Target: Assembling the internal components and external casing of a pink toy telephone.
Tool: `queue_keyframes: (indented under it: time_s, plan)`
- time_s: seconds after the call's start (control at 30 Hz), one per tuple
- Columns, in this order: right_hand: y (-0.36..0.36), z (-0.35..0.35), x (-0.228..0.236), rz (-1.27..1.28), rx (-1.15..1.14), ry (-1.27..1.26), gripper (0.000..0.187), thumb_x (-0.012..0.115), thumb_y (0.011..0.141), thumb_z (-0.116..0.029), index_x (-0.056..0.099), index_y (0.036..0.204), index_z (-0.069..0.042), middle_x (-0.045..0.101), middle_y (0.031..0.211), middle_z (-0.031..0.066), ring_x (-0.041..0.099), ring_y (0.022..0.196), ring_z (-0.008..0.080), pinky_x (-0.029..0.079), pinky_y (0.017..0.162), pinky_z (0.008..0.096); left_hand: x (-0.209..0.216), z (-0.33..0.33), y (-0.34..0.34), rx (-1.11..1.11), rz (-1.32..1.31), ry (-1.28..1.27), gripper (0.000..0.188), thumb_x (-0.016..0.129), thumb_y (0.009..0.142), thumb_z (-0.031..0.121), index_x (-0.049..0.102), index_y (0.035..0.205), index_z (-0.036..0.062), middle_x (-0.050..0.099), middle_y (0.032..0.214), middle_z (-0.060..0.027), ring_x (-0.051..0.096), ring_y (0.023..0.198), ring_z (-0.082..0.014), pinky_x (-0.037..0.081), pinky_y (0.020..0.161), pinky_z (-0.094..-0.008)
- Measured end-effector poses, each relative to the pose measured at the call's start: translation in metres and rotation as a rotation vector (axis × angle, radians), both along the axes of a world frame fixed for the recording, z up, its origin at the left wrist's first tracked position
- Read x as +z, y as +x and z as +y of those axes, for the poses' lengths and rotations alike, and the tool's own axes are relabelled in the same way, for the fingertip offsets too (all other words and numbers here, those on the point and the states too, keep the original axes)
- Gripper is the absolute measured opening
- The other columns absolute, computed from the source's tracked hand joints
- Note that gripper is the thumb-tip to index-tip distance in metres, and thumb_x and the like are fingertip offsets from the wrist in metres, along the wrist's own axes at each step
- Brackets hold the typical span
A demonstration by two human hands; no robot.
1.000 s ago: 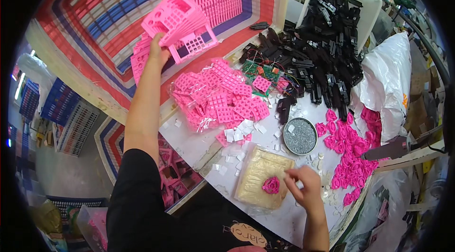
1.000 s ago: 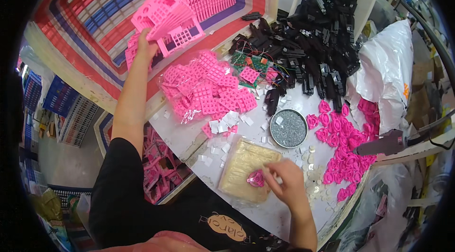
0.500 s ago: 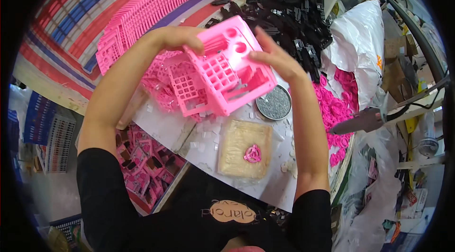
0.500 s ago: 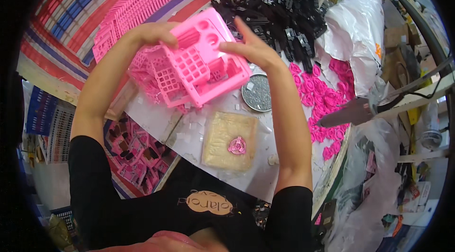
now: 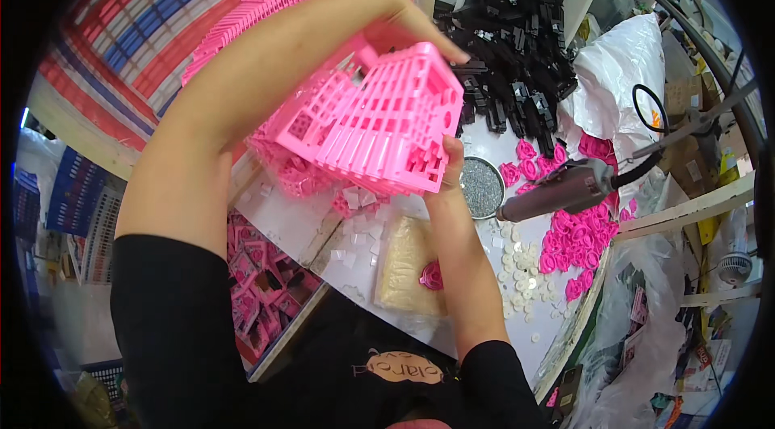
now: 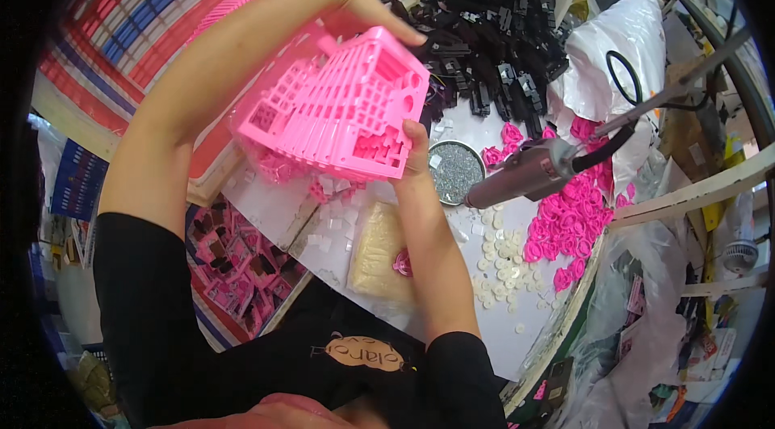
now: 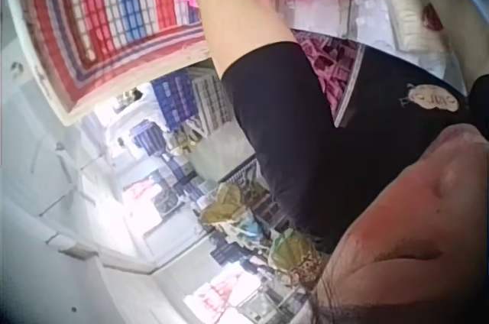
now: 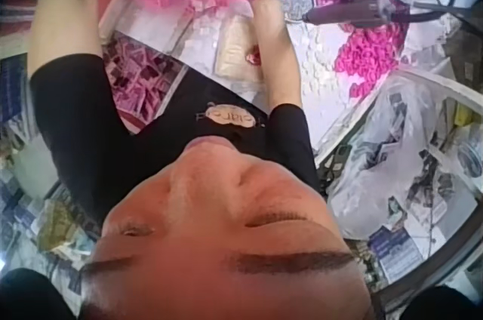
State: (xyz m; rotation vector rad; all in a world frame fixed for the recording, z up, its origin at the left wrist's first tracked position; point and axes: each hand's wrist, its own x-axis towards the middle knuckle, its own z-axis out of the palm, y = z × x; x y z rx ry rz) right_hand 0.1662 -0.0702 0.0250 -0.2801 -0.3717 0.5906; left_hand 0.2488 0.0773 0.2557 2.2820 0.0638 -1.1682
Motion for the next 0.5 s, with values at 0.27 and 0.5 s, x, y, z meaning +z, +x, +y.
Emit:
queue_keyframes:
  time_s: [0.27,0.5]
  plan:
    - [0.031,0.004,0.020,-0.058,-0.156,0.120,0.079,0.074,0.077,-0.041,0.047,0.140,-0.002,0.060,0.132,0.0150,0.060,0.119,0.0313,0.048,0.105,0.0472,0.076,0.038,-0.092,0.380,-1.093,-0.080,0.074,0.050,0.095,0.058,0.038,0.148,0.0089,0.037,0.152,-0.0218,0.040,0.139,-0.0304,0.034,0.111,-0.0546]
    - [0.032,0.082,0.049,-0.032,-0.049,-0.179,0.067,0.065,0.083,-0.038,0.050,0.136,0.000,0.065,0.125,0.0162,0.064,0.114,0.0306,0.050,0.102,0.0450,-0.063,0.129,-0.144,0.733,-0.774,-0.764,0.089,0.047,0.090,0.074,0.037,0.152,0.0106,0.032,0.158,-0.0171,0.038,0.142,-0.0310,0.034,0.115,-0.0437]
